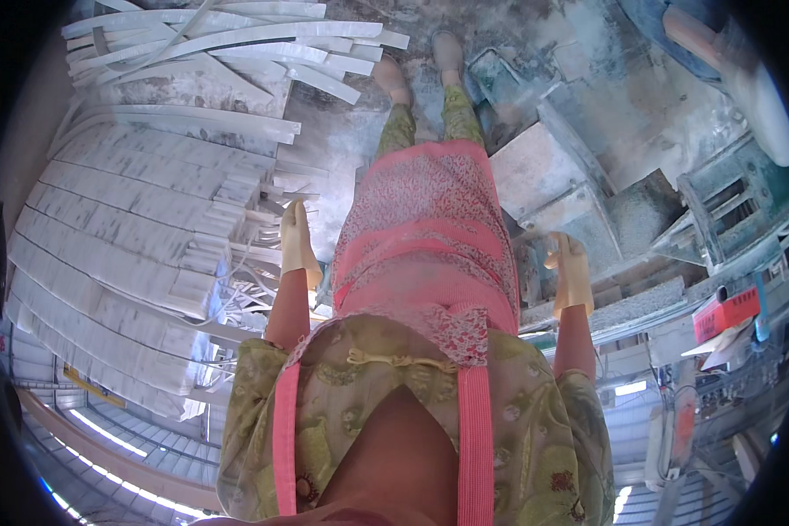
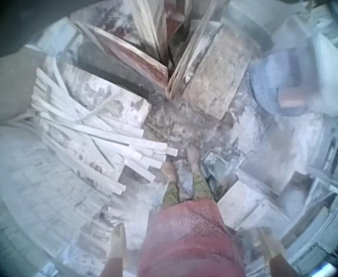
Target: The person repeatedly picks up white rectangular plaster pieces from a yellow tray and stacks them on a nearby pile. The hands move quickly between the tray and the stack, handling the pieces one at a time.
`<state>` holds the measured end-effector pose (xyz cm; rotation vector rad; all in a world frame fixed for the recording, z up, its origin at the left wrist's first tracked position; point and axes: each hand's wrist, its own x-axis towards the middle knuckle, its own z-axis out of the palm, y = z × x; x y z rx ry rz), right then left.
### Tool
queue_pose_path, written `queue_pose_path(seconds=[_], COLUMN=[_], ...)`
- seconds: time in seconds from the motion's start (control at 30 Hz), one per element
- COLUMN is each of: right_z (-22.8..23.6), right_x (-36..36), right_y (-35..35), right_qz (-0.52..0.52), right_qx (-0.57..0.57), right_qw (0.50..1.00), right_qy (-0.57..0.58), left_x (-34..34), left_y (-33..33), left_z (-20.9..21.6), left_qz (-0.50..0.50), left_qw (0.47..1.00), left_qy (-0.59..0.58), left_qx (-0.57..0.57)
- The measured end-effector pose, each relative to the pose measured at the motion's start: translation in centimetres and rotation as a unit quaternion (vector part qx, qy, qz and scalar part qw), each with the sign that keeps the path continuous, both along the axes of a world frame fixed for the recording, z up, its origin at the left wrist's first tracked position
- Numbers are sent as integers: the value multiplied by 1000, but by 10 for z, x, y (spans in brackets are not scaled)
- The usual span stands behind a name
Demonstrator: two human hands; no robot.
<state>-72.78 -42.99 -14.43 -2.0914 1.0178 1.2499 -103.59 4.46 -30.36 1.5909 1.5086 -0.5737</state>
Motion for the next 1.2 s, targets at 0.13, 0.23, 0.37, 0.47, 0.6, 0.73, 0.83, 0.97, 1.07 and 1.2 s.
queue_pose_path(seconds=[0.13, 0.23, 0.37, 0.47, 0.6, 0.73, 0.83, 0.97, 1.07, 1.2], right_z=[-2, -7, -18, -29, -32, -17, -12, -34, -56, -38], right_x=[4, 7, 20, 43, 75, 112, 153, 237, 304, 373], right_y=[-5, -16, -33, -42, -38, -29, -37, -73, -92, -112], right_qz=[18, 34, 19, 39, 301, 201, 73, 47, 185, 104], right_qx=[-8, 6, 77, 97, 81, 100, 121, 83, 79, 119], right_qw=[1000, 998, 993, 986, 933, 958, 970, 974, 941, 955], right_qy=[-17, -43, -91, -127, -179, -180, -198, -205, -273, -252], left_x=[20, 54, 108, 143, 187, 246, 304, 421, 538, 661], left_y=[1, 5, 18, 30, 47, 54, 35, -21, -71, -133], left_z=[9, 33, 69, 82, 104, 113, 88, 76, 121, 203], left_qz=[52, 68, 125, 47, 132, -112, -50, -91, -231, -192], left_qw=[998, 998, 985, 986, 962, 954, 945, 900, 874, 849], left_qy=[-25, -18, -117, -158, -240, -262, -320, -426, -428, -487], left_qx=[-28, 2, 25, 27, -16, 90, 53, -33, -5, -78])
